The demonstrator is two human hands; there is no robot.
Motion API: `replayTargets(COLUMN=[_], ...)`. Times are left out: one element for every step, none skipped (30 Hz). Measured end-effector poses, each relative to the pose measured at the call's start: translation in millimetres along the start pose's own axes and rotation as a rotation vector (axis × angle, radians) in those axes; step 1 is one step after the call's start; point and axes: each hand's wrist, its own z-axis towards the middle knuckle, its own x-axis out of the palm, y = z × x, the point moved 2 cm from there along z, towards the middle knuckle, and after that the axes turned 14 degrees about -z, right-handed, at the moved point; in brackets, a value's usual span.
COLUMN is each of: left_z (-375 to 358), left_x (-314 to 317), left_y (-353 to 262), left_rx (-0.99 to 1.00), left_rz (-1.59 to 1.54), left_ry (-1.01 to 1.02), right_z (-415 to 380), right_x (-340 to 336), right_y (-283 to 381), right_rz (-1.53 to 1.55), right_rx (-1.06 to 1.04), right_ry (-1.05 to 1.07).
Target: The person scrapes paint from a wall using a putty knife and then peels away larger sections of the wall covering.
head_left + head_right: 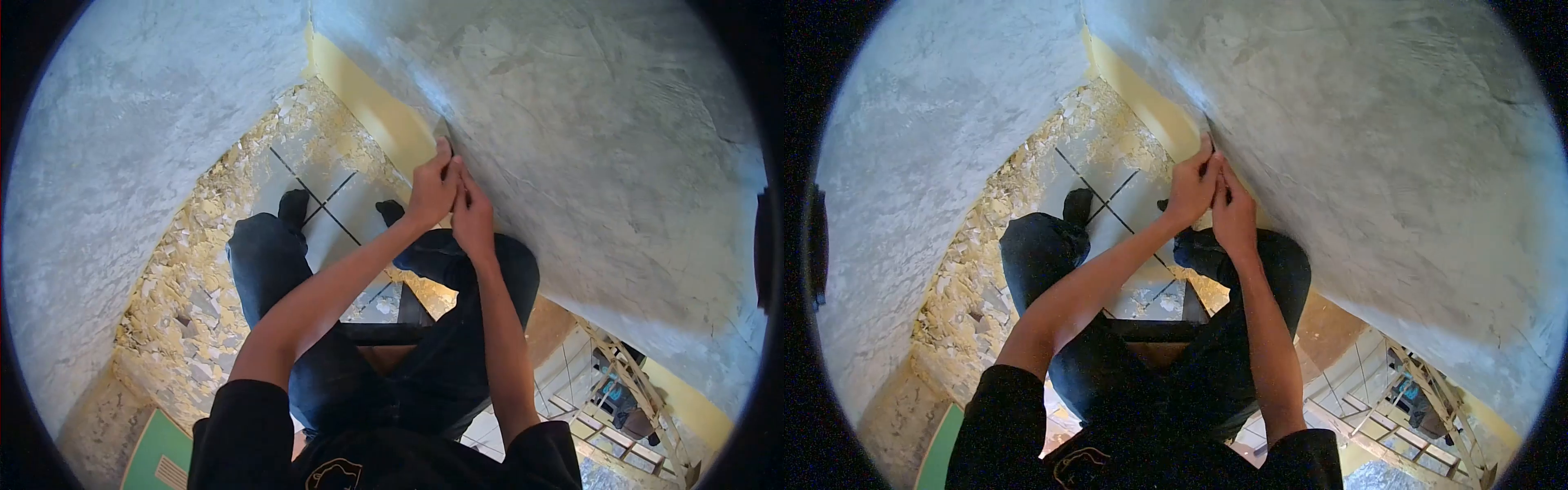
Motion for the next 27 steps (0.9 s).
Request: replayTargets(left_z=[4, 2, -3, -6, -4, -2, -3, -7, -2, 5, 3, 4, 3, 2, 2, 3, 4, 3, -1, -5, -5, -3, -1, -1, -5, -8, -8], left_x=[0, 2, 3, 2, 2, 3, 4, 3, 0, -1, 2, 4, 5, 4, 1, -2, -2, -3, -3, -2, -1, -3, -5, -5, -3, -1, 1], left_y=[-4, -4, -1, 4, 11, 17, 24, 23, 15, 7, 17, 25, 32, 25, 23, 20, 19, 17, 14, 12, 10, 8, 8, 8, 8, 10, 10], left_rx=[-0.090, -0.081, -0.009, 0.056, 0.055, 0.139, 0.215, 0.191, 0.084, -0.006, 0.129, 0.140, 0.214, 0.281, 0.197, 0.191, 0.161, 0.132, 0.123, 0.091, 0.059, 0.058, 0.027, -0.007, -0.017, 0.011, 0.045], left_rz=[-0.030, -0.031, -0.009, 0.015, 0.016, 0.073, 0.130, 0.126, 0.103, 0.081, 0.074, 0.078, 0.116, 0.156, 0.198, 0.211, 0.172, 0.130, 0.134, 0.112, 0.089, 0.087, 0.085, 0.082, 0.076, 0.061, 0.049], left_ry=[-0.002, 0.000, -0.007, -0.015, -0.015, 0.005, 0.024, 0.024, 0.020, 0.008, -0.051, -0.061, -0.045, -0.028, 0.001, -0.004, -0.015, -0.022, -0.018, 0.042, 0.101, 0.101, 0.137, 0.171, 0.168, 0.127, 0.087], right_z=[4, 2, -4, -6, -6, -5, -8, -10, -2, 7, 3, 0, -2, -1, 2, 4, 2, -1, -6, -8, -9, -10, -11, -11, -12, -14, -16], right_x=[1, 2, 4, 7, 1, -9, -12, -5, 4, 8, 8, 9, 11, 11, 11, 11, 10, 12, 11, 10, 10, 10, 10, 11, 12, 11, 11], right_y=[0, -4, -5, -7, -3, 2, -1, -10, -15, -15, -14, -15, -20, -15, -11, -10, -6, -7, -8, -7, -5, -6, -7, -6, -4, -4, -8], right_rz=[-0.068, -0.069, -0.058, -0.048, -0.047, -0.024, -0.005, -0.011, -0.050, -0.087, -0.062, -0.059, -0.040, -0.019, -0.010, -0.010, -0.013, -0.008, -0.021, -0.035, -0.033, 0.003, 0.037, 0.032, -0.026, -0.084, -0.089], right_rx=[-0.063, -0.070, -0.146, -0.218, -0.217, -0.078, 0.068, 0.088, -0.048, -0.203, -0.137, -0.152, -0.146, -0.133, -0.137, -0.092, -0.042, -0.032, -0.051, -0.077, -0.076, -0.010, 0.055, 0.058, 0.018, -0.023, -0.023], right_ry=[-0.025, -0.032, -0.108, -0.180, -0.178, -0.069, 0.045, 0.057, -0.023, -0.106, -0.054, -0.052, -0.087, -0.118, -0.110, -0.066, -0.024, -0.019, -0.049, -0.083, -0.084, -0.057, -0.030, -0.026, -0.057, -0.091, -0.091])
